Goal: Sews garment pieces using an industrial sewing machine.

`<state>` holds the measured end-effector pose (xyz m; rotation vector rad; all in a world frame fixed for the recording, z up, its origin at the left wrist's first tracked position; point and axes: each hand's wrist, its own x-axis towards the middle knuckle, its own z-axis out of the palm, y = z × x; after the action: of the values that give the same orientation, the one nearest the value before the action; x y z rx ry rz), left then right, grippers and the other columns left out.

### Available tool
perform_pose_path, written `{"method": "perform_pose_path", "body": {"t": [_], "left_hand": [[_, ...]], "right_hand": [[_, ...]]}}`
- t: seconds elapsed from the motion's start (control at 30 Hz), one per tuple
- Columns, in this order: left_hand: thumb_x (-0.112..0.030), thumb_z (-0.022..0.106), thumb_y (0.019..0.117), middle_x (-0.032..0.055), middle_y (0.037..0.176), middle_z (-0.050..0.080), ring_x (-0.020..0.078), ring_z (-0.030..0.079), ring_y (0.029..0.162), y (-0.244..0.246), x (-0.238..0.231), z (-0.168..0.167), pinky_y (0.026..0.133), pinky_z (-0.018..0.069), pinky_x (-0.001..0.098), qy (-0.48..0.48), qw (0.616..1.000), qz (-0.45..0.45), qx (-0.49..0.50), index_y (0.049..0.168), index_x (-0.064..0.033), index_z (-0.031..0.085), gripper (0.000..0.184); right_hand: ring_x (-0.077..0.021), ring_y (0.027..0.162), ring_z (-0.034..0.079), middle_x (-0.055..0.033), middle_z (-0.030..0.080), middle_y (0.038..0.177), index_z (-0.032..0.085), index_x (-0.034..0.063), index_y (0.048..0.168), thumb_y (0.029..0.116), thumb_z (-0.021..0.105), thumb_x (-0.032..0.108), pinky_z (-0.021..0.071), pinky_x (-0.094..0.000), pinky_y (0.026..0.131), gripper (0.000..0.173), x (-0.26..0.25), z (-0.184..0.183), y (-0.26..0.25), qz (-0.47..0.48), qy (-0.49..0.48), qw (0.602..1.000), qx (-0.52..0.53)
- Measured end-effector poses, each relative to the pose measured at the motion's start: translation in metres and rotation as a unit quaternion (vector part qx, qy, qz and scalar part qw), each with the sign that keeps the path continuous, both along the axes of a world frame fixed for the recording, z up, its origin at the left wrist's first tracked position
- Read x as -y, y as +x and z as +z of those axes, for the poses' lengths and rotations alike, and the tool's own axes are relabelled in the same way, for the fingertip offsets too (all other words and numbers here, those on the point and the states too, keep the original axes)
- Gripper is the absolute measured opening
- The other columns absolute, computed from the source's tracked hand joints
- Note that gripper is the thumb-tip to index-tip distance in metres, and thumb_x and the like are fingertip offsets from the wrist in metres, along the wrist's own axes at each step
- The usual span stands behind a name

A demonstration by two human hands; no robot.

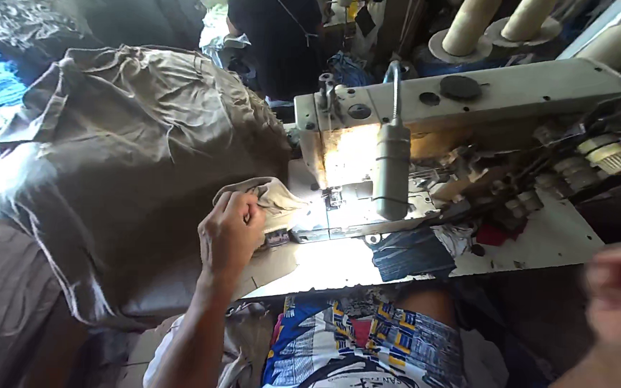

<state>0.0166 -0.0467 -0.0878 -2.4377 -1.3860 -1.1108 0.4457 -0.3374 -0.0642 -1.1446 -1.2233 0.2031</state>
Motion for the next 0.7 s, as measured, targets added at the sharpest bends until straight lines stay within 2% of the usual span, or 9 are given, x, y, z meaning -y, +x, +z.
{"method": "perform_pose_path", "body": {"t": [0.07,0.13,0.2,0.27,0.33,0.43,0.5,0.57,0.7], "left_hand": [[-0.017,0.062,0.0956,0.0083,0.087,0.066,0.0222,0.063,0.070,0.002,0.006,-0.007,0.059,0.0521,0.0437,-0.014,1.000,-0.007,0.021,0.102,-0.0067,0.070,0.015],[-0.018,0.061,0.0962,0.0064,0.087,0.065,0.0200,0.061,0.070,0.004,0.009,-0.010,0.059,0.0512,0.0419,-0.021,0.999,-0.015,0.036,0.103,-0.0086,0.070,0.014],[-0.016,0.061,0.0958,0.0062,0.087,0.065,0.0189,0.060,0.069,0.005,0.011,-0.009,0.058,0.0505,0.0405,-0.011,0.998,-0.016,0.053,0.103,-0.0090,0.070,0.014],[-0.016,0.061,0.0962,0.0065,0.087,0.065,0.0180,0.059,0.067,0.003,0.015,-0.009,0.056,0.0497,0.0387,0.004,0.997,-0.015,0.070,0.104,-0.0085,0.070,0.014],[-0.016,0.061,0.0973,0.0060,0.086,0.064,0.0167,0.058,0.066,0.001,0.019,-0.009,0.056,0.0493,0.0370,0.007,0.996,-0.014,0.086,0.104,-0.0088,0.069,0.013],[-0.016,0.062,0.0975,0.0063,0.084,0.064,0.0161,0.059,0.066,-0.001,0.024,-0.011,0.056,0.0499,0.0354,0.007,0.995,-0.022,0.098,0.104,-0.0081,0.070,0.014],[-0.016,0.062,0.0979,0.0057,0.084,0.064,0.0155,0.059,0.066,-0.002,0.025,-0.014,0.056,0.0496,0.0339,0.013,0.994,-0.023,0.105,0.105,-0.0082,0.070,0.014],[-0.015,0.062,0.0977,0.0053,0.083,0.064,0.0136,0.059,0.066,-0.003,0.026,-0.016,0.056,0.0493,0.0309,0.030,0.993,-0.025,0.116,0.105,-0.0076,0.070,0.013],[-0.012,0.062,0.0972,0.0058,0.080,0.063,0.0117,0.058,0.065,-0.005,0.027,-0.021,0.056,0.0484,0.0273,0.057,0.988,-0.040,0.137,0.104,-0.0050,0.071,0.013]], "right_hand": [[-0.0007,0.078,0.066,0.0080,0.073,0.100,0.074,0.0179,0.113,0.1038,0.062,0.030,0.0571,-0.0183,0.067,0.019,-0.030,-0.007,-0.061,0.060,-0.084,0.992,0.072],[-0.0038,0.077,0.066,0.0029,0.072,0.095,0.072,0.0101,0.110,0.1016,0.063,0.031,0.0589,-0.0230,0.065,0.025,-0.061,-0.030,-0.102,0.091,-0.144,0.978,0.119],[-0.0068,0.076,0.065,-0.0006,0.069,0.093,0.068,0.0060,0.113,0.1042,0.058,0.031,0.0575,-0.0257,0.064,0.028,-0.083,-0.055,-0.126,0.143,-0.186,0.966,0.105],[-0.0104,0.083,0.066,-0.0028,0.069,0.098,0.065,0.0049,0.117,0.1087,0.043,0.026,0.0578,-0.0293,0.072,0.031,-0.096,-0.066,-0.140,0.190,-0.206,0.956,0.088],[-0.0106,0.094,0.066,-0.0030,0.069,0.105,0.067,0.0054,0.119,0.1095,0.039,0.021,0.0572,-0.0296,0.082,0.034,-0.109,-0.064,-0.151,0.188,-0.209,0.954,0.100],[-0.0078,0.110,0.065,-0.0033,0.071,0.116,0.071,0.0067,0.124,0.1071,0.050,0.021,0.0545,-0.0261,0.098,0.030,-0.130,-0.055,-0.162,0.113,-0.183,0.958,0.190],[-0.0099,0.107,0.068,-0.0032,0.073,0.115,0.073,0.0100,0.124,0.1052,0.056,0.025,0.0563,-0.0287,0.095,0.030,-0.146,-0.052,-0.171,0.018,-0.148,0.948,0.282],[-0.0157,0.098,0.071,-0.0045,0.075,0.106,0.074,0.0111,0.123,0.1045,0.058,0.027,0.0595,-0.0351,0.086,0.030,-0.162,-0.049,-0.179,-0.055,-0.118,0.924,0.361],[-0.0255,0.086,0.069,-0.0093,0.070,0.096,0.072,0.0103,0.124,0.1044,0.054,0.025,0.0571,-0.0438,0.071,0.030,-0.190,-0.042,-0.194,-0.114,-0.144,0.874,0.450]]}}
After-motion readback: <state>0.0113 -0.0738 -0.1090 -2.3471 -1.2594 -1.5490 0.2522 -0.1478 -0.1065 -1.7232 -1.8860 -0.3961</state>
